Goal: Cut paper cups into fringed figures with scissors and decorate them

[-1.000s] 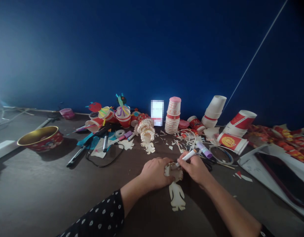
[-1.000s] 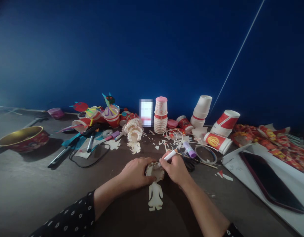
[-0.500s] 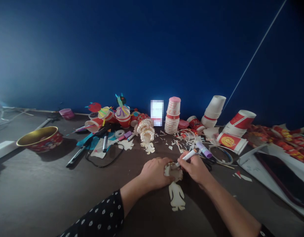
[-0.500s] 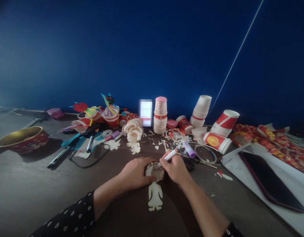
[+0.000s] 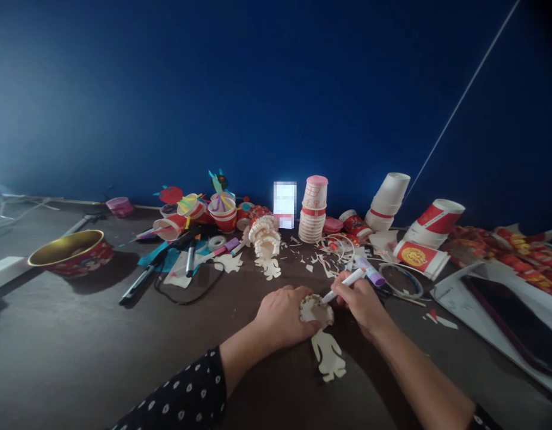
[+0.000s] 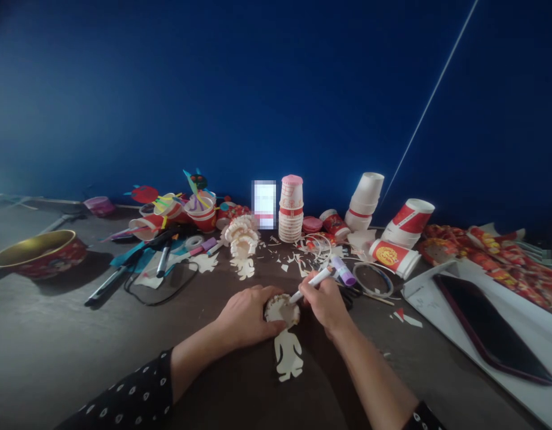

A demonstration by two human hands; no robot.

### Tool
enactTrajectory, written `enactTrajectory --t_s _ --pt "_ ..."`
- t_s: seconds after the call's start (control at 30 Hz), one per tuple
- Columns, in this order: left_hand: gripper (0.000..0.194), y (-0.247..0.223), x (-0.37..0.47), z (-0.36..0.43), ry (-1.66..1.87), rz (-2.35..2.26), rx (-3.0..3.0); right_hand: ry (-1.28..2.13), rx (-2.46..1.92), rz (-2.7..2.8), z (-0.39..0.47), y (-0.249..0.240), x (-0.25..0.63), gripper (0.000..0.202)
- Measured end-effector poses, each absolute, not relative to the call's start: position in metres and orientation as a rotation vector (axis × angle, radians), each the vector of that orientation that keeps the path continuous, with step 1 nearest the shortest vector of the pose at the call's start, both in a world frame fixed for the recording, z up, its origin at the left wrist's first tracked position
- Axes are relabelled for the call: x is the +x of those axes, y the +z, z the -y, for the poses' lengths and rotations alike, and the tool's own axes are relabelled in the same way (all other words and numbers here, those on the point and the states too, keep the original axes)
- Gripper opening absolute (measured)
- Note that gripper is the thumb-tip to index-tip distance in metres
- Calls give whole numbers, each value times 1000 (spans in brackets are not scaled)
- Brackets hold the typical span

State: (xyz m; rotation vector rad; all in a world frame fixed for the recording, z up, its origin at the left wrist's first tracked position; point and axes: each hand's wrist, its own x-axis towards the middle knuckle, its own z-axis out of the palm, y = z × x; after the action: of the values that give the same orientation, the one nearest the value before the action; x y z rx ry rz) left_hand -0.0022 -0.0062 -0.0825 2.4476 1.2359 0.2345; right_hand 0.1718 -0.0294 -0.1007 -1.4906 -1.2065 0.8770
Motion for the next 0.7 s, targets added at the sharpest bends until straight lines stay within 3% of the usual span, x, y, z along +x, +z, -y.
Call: enactTrajectory --t_s 0.7 --pt "47 -83 0 10 284 -1289 2447 663 -1545 1455 31 -99 168 12"
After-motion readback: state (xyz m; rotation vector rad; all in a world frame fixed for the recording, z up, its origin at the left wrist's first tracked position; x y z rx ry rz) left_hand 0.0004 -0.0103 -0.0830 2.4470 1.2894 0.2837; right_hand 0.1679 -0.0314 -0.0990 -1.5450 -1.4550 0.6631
